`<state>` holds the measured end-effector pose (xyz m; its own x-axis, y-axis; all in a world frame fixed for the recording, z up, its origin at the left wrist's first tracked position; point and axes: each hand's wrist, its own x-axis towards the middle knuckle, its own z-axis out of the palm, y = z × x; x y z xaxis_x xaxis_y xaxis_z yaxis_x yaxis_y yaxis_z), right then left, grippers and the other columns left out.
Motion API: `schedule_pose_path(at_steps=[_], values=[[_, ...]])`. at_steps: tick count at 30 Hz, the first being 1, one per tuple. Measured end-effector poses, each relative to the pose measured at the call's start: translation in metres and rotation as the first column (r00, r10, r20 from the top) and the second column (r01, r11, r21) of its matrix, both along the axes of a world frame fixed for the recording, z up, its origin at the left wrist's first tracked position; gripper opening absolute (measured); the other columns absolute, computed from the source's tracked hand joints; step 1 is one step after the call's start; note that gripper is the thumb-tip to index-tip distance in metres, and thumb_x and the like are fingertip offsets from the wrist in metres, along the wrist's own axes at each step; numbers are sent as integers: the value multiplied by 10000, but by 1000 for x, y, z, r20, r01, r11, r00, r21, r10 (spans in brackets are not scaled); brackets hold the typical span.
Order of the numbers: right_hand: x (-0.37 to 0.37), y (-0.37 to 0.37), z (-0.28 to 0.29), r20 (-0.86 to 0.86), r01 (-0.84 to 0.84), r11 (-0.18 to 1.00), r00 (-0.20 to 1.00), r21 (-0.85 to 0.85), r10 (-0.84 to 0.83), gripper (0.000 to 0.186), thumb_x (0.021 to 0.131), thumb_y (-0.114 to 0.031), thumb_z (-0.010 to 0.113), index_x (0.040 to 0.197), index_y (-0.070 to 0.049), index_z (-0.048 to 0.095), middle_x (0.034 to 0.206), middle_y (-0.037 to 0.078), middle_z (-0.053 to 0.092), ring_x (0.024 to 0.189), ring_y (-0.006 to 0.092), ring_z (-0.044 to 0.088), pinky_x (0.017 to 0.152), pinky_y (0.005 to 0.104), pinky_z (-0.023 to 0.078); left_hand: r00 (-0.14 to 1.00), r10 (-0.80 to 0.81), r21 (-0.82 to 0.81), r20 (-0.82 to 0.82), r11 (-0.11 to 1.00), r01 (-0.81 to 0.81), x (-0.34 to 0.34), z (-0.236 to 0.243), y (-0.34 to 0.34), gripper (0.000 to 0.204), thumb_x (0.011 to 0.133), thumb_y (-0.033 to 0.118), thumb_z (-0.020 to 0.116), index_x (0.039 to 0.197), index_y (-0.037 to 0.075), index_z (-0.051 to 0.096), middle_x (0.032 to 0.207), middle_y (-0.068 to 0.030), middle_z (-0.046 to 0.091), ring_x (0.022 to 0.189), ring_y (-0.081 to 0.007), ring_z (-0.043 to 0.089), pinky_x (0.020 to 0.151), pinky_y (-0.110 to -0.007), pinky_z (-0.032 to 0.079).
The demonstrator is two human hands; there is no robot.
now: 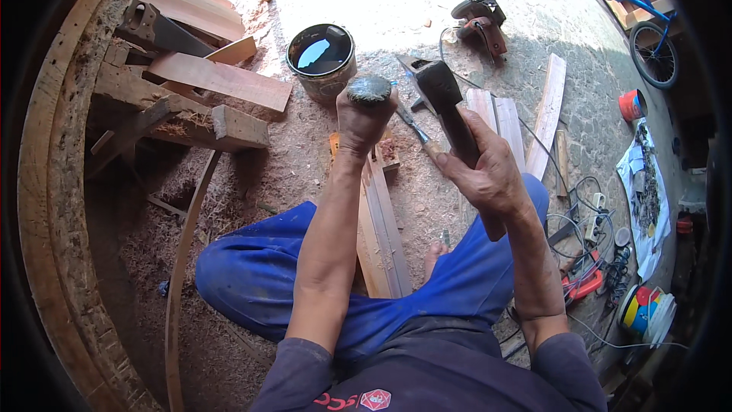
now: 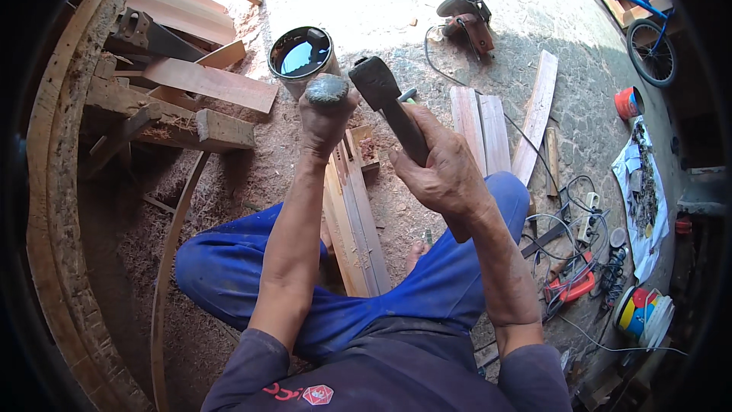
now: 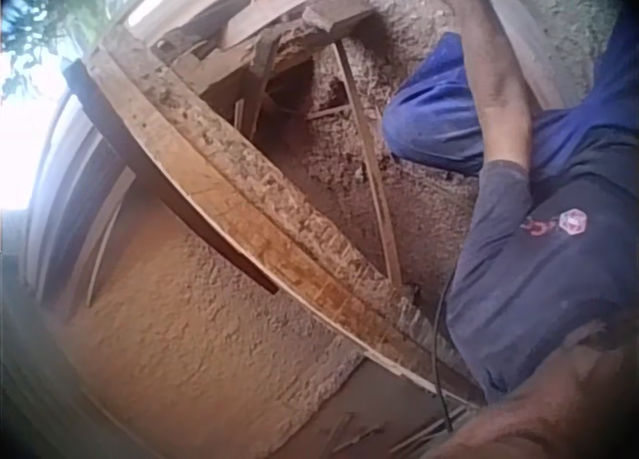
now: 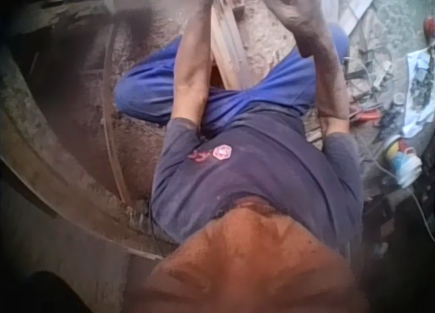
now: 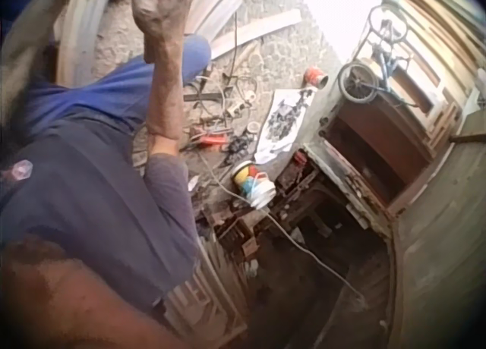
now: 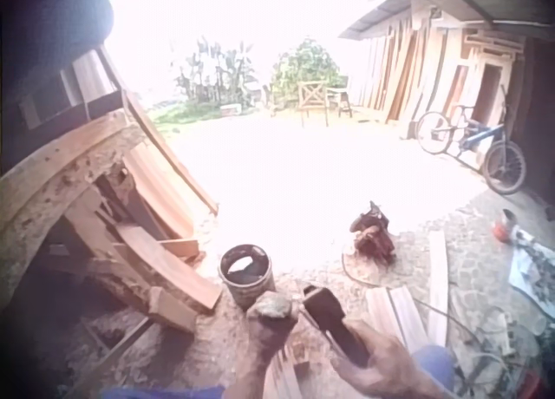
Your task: The person shapes wood by using an axe to strike a metal chisel held against a wood plank. They repeatedly dip the chisel into a bucket of dark liquid and continue striking it into the wood.
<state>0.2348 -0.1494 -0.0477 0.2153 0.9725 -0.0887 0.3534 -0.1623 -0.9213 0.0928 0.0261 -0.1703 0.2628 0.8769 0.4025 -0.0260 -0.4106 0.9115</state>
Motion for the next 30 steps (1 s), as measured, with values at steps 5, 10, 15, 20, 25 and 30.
schedule_pose_path(at_steps=[5, 10, 15, 20, 25, 30], values=[[6, -21, -10, -13, 41, 998, 999, 45, -41, 546, 881, -86, 706, 1395, -33, 531, 910, 49, 634, 821, 121, 588, 782, 300, 503, 898, 394, -203, 197, 912, -356, -45, -12, 10, 279, 883, 130, 675, 621, 76, 599, 579, -1, 595, 507, -116, 580, 497, -283, 448], [1, -22, -17, -147, 91, 994, 984, -55, -98, 535, 882, -94, 712, 1382, -19, 534, 869, 6, 594, 799, 87, 558, 757, 280, 492, 885, 434, 138, 168, 879, -457, 1, -8, 13, 101, 868, 107, 695, 809, 32, 659, 705, -32, 666, 617, -129, 635, 614, -306, 515], [5, -25, -21, -137, 109, 993, 984, -49, -114, 537, 888, -102, 711, 1385, -16, 529, 874, 3, 591, 798, 85, 552, 770, 272, 492, 997, -74, -53, -26, 996, 72, 14, 1, 9, 146, 803, 95, 784, 883, 9, 698, 776, -19, 700, 742, -105, 661, 696, -294, 533], [7, -24, -27, -93, 81, 995, 992, -53, -86, 558, 887, -110, 708, 1403, -10, 519, 999, 61, 661, 915, 144, 624, 858, 320, 510, 972, 11, -302, 235, 951, 62, -24, -7, 26, 137, 870, 66, 754, 773, 50, 660, 643, 10, 636, 548, -78, 575, 551, -268, 479], [1, -6, -34, -53, 39, 999, 998, 4, -38, 567, 866, -97, 705, 1399, -17, 527, 1110, 134, 694, 1025, 207, 671, 924, 343, 509, 991, -6, -148, 131, 989, 25, -8, -10, 11, 137, 802, 80, 809, 826, 39, 680, 737, 6, 671, 682, -82, 619, 669, -292, 524], [-11, 15, -32, 152, -44, 990, 988, 132, 24, 507, 884, -94, 687, 1361, -15, 534, 1015, 139, 702, 906, 239, 692, 861, 373, 527, 982, 44, -298, 186, 955, 14, -19, -8, 15, 126, 812, 53, 791, 830, 29, 669, 740, 7, 663, 679, -88, 620, 622, -268, 499]])
